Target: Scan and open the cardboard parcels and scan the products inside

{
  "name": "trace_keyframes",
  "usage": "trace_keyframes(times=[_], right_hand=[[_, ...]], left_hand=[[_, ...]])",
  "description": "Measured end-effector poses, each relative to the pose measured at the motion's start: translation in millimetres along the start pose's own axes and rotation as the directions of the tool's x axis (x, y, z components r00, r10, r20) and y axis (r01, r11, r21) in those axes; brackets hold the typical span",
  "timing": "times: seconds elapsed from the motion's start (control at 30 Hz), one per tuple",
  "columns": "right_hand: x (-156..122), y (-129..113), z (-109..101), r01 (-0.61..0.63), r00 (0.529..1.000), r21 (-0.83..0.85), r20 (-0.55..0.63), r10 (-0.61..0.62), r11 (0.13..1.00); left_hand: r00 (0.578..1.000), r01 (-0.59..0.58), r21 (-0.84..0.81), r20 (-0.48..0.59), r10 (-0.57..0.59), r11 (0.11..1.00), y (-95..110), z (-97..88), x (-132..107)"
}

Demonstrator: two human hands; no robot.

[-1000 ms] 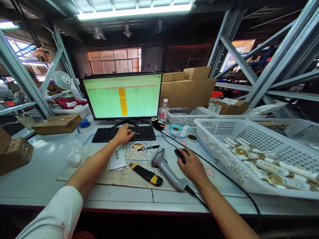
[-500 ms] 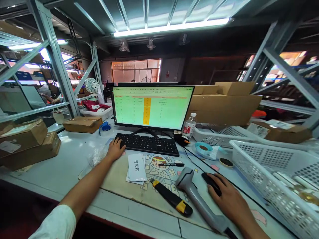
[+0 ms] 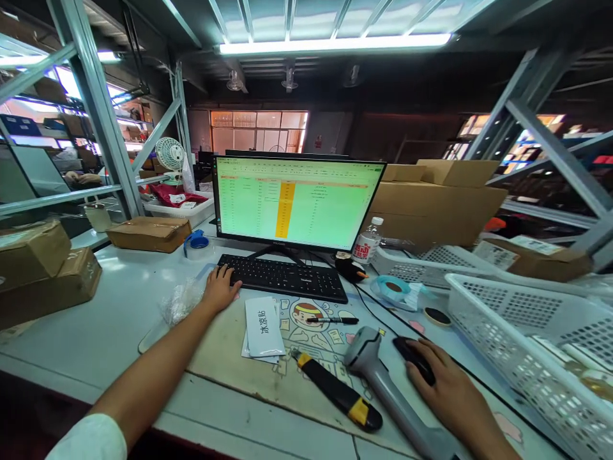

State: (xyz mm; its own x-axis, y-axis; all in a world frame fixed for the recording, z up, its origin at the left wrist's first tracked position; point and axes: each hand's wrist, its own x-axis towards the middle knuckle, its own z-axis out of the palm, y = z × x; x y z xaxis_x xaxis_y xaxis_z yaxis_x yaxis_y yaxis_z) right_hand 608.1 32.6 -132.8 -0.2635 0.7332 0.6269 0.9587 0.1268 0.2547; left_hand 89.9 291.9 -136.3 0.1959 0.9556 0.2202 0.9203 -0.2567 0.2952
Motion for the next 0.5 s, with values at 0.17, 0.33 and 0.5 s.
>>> trace_keyframes(times=[0.17,0.33,0.5], right_hand=[[-7,3,7,-0.033,0.999,-0.013,0.035,0.033,0.999],[-13,6,12,-0.07,0.995,-0.026,0.069,0.071,0.997],[-16,6,15,-0.111,0.99,0.028,0.094,0.108,0.993]], left_hand=[[1.0,-0.007,0.028,0.008,0.007,1.0,2,-1.9,-3],[1.0,-0.022,0.056,0.019,0.021,0.998,3,1.5,-2],[0.999,-0.025,0.085,0.025,0.022,0.996,3,1.5,-2]])
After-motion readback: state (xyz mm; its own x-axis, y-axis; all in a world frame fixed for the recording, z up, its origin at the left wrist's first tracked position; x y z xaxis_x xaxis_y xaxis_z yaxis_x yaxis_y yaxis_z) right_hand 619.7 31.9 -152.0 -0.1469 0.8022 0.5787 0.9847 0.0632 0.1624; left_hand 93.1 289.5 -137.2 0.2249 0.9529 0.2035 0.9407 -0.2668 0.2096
